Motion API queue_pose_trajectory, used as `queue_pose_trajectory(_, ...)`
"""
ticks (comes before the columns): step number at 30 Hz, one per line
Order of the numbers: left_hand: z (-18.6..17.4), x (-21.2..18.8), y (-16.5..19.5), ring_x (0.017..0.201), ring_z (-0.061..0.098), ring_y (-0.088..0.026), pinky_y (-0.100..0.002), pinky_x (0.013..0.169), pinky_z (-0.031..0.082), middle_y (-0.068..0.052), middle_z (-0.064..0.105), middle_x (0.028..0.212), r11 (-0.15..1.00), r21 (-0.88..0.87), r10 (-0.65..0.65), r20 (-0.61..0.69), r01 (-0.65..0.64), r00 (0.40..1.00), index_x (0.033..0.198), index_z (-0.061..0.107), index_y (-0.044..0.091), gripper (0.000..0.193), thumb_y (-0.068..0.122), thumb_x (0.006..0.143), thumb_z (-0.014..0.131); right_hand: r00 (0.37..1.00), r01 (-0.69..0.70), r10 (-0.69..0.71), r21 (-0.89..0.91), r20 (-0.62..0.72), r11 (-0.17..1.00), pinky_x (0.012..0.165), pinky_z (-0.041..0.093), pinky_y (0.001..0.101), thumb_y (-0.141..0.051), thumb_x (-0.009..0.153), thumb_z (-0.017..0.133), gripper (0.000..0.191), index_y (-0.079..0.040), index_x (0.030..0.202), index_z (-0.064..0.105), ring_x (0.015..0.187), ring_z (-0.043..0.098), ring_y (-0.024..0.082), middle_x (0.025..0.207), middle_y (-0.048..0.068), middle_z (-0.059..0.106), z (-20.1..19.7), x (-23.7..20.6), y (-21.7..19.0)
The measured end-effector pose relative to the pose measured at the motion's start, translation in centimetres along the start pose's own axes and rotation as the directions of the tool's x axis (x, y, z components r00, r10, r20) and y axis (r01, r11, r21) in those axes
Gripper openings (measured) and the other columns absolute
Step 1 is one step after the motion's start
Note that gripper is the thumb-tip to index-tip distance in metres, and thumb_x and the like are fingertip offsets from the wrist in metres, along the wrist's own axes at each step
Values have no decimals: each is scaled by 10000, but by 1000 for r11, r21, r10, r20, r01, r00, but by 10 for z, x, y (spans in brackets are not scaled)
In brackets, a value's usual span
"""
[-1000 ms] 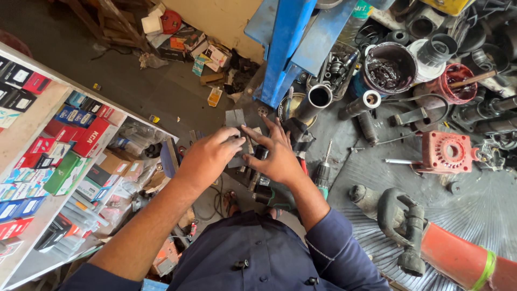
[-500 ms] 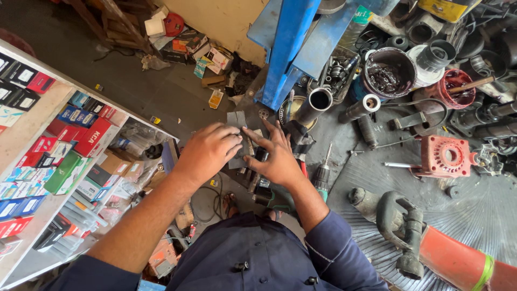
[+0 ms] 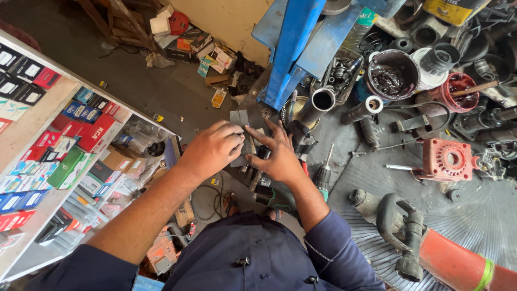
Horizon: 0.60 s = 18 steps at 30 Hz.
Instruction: The person cleans a red demolition hammer with an air blower, then works on its switch housing with a screwdriver, removing and refitting small components such as brushes and screws. They handle small parts at the bench and finally reattach the housing cover and check the assembled tool.
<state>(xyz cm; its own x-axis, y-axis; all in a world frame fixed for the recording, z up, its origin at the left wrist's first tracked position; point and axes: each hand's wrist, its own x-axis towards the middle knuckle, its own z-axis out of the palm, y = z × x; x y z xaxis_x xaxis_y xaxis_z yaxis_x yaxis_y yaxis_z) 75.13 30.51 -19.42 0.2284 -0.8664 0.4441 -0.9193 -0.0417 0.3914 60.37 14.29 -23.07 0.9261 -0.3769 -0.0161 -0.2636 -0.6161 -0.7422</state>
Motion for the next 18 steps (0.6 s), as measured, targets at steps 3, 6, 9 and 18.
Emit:
queue_pose_trajectory(3, 0, -1, 2, 1041, 659, -277, -396, 875, 572, -62, 717, 1110, 1000, 6, 18, 14, -18, 1000, 955, 728, 36, 164, 106, 816, 782, 1000, -7, 7, -1, 1, 1000, 1177, 160, 677, -415, 744, 858, 770, -390, 1456, 567, 1539, 169, 503, 1642, 212, 331, 0, 1, 1)
queue_pose_trajectory(6, 1, 1, 3, 1036, 661, -264, -390, 880, 575, -62, 712, 1108, 1000, 25, 6, 57, -8, 998, 992, 726, 31, 167, 92, 840, 760, 1000, -5, 5, 7, -3, 1000, 1193, 173, 652, -377, 726, 856, 774, -390, 1451, 583, 1546, 174, 500, 1633, 218, 345, -2, 3, 3)
queue_pose_trajectory(9, 2, 3, 3, 1094, 646, -302, -407, 895, 558, -79, 706, 1127, 997, 72, 7, -26, -5, 1000, 965, 724, 53, 192, 127, 791, 758, 1000, -5, 5, 27, 1, 1000, 1200, 181, 638, -382, 735, 857, 771, -393, 1454, 579, 1542, 201, 493, 1629, 230, 344, -2, 3, 4)
queue_pose_trajectory(18, -8, 8, 11, 1074, 654, -285, -404, 882, 557, -72, 697, 1084, 998, 44, -36, 45, 34, 998, 921, 703, 54, 152, 113, 791, 754, 1000, -6, 6, 30, 10, 1000, 1193, 193, 624, -396, 725, 873, 777, -379, 1449, 590, 1534, 192, 509, 1628, 241, 335, -3, 7, 4)
